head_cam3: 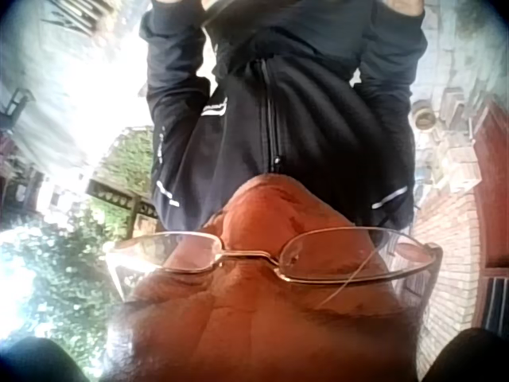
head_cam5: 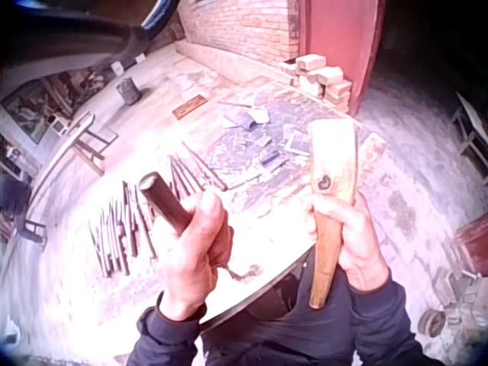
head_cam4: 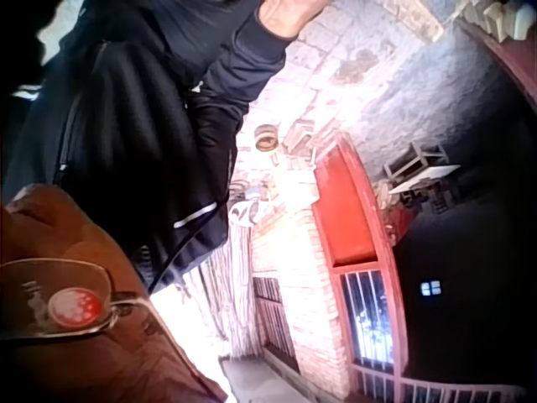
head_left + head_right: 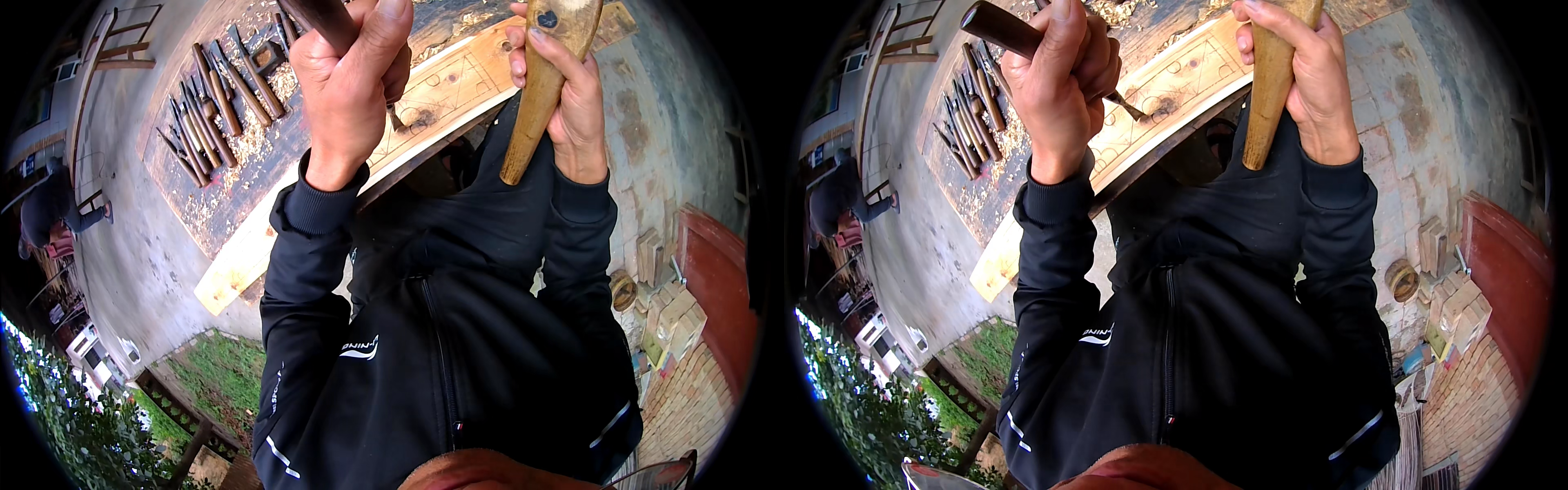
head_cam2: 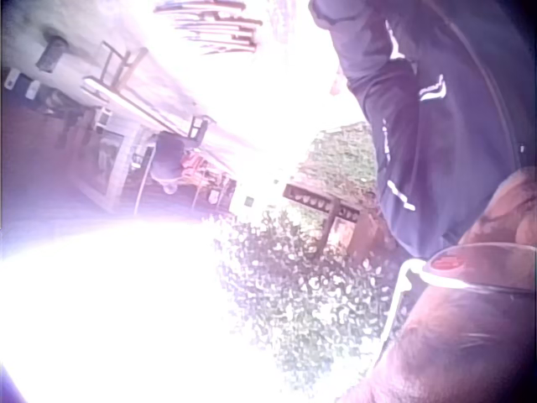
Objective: The person carves circular patterns into a wood plank using a chisel and a wooden mallet. They hammer the chisel along the drawn outlines, pick up different chisels from the table, and carve out segments of wood.
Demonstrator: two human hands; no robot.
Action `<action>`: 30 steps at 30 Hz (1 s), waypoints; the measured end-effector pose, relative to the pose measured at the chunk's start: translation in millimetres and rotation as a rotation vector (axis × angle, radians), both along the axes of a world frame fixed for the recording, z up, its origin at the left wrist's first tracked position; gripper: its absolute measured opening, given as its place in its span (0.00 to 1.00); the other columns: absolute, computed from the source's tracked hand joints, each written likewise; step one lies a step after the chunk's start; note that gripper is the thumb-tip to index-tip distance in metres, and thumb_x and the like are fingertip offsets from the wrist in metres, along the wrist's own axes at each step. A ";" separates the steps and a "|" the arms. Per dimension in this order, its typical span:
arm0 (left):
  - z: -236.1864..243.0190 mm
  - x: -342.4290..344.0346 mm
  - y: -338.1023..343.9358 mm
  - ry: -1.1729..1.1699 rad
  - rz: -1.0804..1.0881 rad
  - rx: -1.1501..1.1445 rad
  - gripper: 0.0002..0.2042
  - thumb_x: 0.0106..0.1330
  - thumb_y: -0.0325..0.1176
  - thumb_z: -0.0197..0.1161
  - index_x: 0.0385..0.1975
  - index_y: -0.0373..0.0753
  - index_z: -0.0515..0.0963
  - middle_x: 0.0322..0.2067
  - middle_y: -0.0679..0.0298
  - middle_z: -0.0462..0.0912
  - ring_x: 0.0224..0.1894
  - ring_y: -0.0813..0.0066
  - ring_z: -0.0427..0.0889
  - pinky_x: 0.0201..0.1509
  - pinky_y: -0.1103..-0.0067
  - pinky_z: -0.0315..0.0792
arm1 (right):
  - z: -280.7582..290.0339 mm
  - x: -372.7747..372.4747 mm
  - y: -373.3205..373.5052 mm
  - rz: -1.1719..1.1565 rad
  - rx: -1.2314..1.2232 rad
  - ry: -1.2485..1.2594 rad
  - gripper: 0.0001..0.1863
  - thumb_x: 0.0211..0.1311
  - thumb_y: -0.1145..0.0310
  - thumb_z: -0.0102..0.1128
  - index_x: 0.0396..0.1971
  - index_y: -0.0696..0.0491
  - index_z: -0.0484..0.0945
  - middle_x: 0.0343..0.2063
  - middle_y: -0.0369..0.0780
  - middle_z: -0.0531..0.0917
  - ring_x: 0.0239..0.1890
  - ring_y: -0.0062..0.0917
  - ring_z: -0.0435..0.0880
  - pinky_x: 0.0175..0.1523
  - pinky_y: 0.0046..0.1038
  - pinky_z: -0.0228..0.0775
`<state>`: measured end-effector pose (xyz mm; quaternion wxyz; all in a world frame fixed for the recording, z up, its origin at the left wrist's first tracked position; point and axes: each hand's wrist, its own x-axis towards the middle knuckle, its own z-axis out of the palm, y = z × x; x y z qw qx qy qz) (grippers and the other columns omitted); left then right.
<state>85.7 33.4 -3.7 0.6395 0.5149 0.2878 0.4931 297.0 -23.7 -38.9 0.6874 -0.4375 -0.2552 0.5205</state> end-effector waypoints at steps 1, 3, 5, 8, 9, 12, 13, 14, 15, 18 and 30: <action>-1.0 -0.8 -0.1 0.010 0.002 0.001 0.19 0.78 0.41 0.58 0.22 0.42 0.67 0.13 0.73 0.61 0.12 0.86 0.55 0.17 0.81 0.48 | 3.4 -1.3 -1.2 0.003 0.002 0.012 0.13 0.61 0.71 0.66 0.44 0.59 0.78 0.29 0.40 0.83 0.25 0.25 0.83 0.30 0.26 0.77; -5.2 -4.6 0.4 -0.029 -0.030 -0.011 0.19 0.78 0.42 0.59 0.23 0.42 0.67 0.14 0.73 0.62 0.13 0.86 0.56 0.17 0.81 0.49 | 6.2 -2.3 -1.5 0.005 -0.007 0.023 0.13 0.61 0.71 0.66 0.44 0.58 0.78 0.29 0.40 0.83 0.25 0.25 0.83 0.30 0.26 0.77; -8.0 -11.4 3.3 -0.126 -0.105 -0.040 0.19 0.78 0.42 0.59 0.24 0.41 0.67 0.14 0.73 0.62 0.13 0.86 0.56 0.17 0.81 0.49 | 4.2 -1.3 -0.7 -0.002 -0.032 0.024 0.14 0.61 0.71 0.66 0.44 0.58 0.78 0.29 0.40 0.83 0.25 0.26 0.83 0.30 0.26 0.77; -0.8 -14.0 -2.4 -0.044 -0.038 0.138 0.23 0.81 0.42 0.52 0.20 0.43 0.57 0.13 0.70 0.55 0.13 0.84 0.49 0.17 0.80 0.44 | 3.3 -0.1 -1.5 -0.014 -0.070 -0.026 0.14 0.61 0.72 0.66 0.45 0.59 0.77 0.29 0.40 0.83 0.24 0.26 0.83 0.30 0.26 0.78; -1.2 -14.7 -4.6 -0.031 0.018 0.135 0.23 0.81 0.42 0.52 0.20 0.43 0.57 0.13 0.70 0.55 0.13 0.83 0.49 0.17 0.80 0.44 | 3.2 -0.4 -1.3 -0.008 -0.061 -0.025 0.14 0.61 0.72 0.66 0.45 0.59 0.77 0.29 0.40 0.83 0.24 0.26 0.83 0.30 0.26 0.78; -3.0 -16.0 -8.1 -0.043 0.095 0.163 0.24 0.81 0.41 0.51 0.18 0.43 0.56 0.12 0.70 0.55 0.12 0.83 0.49 0.17 0.79 0.43 | 4.1 -1.7 -1.3 -0.011 -0.042 -0.041 0.14 0.61 0.73 0.66 0.46 0.59 0.77 0.29 0.39 0.83 0.23 0.25 0.83 0.29 0.25 0.78; -2.5 -15.6 -9.6 -0.045 0.126 0.163 0.25 0.81 0.41 0.51 0.18 0.43 0.56 0.12 0.70 0.54 0.12 0.83 0.49 0.16 0.79 0.43 | 5.1 -2.9 -1.4 -0.025 -0.039 -0.056 0.15 0.61 0.73 0.67 0.46 0.59 0.77 0.29 0.39 0.83 0.23 0.25 0.83 0.29 0.25 0.78; -2.6 -15.4 -10.4 -0.067 0.152 0.150 0.25 0.81 0.41 0.52 0.17 0.43 0.56 0.12 0.70 0.54 0.12 0.83 0.49 0.16 0.79 0.42 | 5.8 -4.7 -1.5 -0.038 -0.037 -0.071 0.15 0.61 0.73 0.67 0.46 0.59 0.77 0.28 0.39 0.83 0.24 0.25 0.83 0.29 0.25 0.78; -2.2 -15.4 -11.1 -0.067 0.169 0.149 0.25 0.81 0.41 0.52 0.17 0.43 0.56 0.12 0.70 0.54 0.12 0.83 0.49 0.16 0.79 0.42 | 6.9 -6.1 -1.4 -0.028 -0.026 -0.073 0.15 0.61 0.73 0.67 0.46 0.59 0.77 0.28 0.39 0.83 0.24 0.24 0.83 0.29 0.24 0.78; -2.2 -14.4 -12.3 -0.062 0.190 0.152 0.25 0.81 0.41 0.52 0.18 0.43 0.56 0.12 0.70 0.55 0.12 0.84 0.49 0.16 0.79 0.43 | 9.2 -7.7 -1.4 -0.007 -0.004 -0.086 0.15 0.61 0.73 0.67 0.47 0.58 0.77 0.28 0.38 0.83 0.24 0.24 0.83 0.30 0.24 0.78; -8.0 -21.2 -16.2 -0.171 0.206 0.209 0.24 0.82 0.41 0.52 0.19 0.43 0.56 0.12 0.71 0.54 0.11 0.84 0.48 0.15 0.80 0.43 | 11.1 -10.1 -3.4 -0.003 -0.014 -0.142 0.14 0.62 0.71 0.67 0.46 0.58 0.78 0.27 0.38 0.82 0.24 0.23 0.83 0.31 0.23 0.78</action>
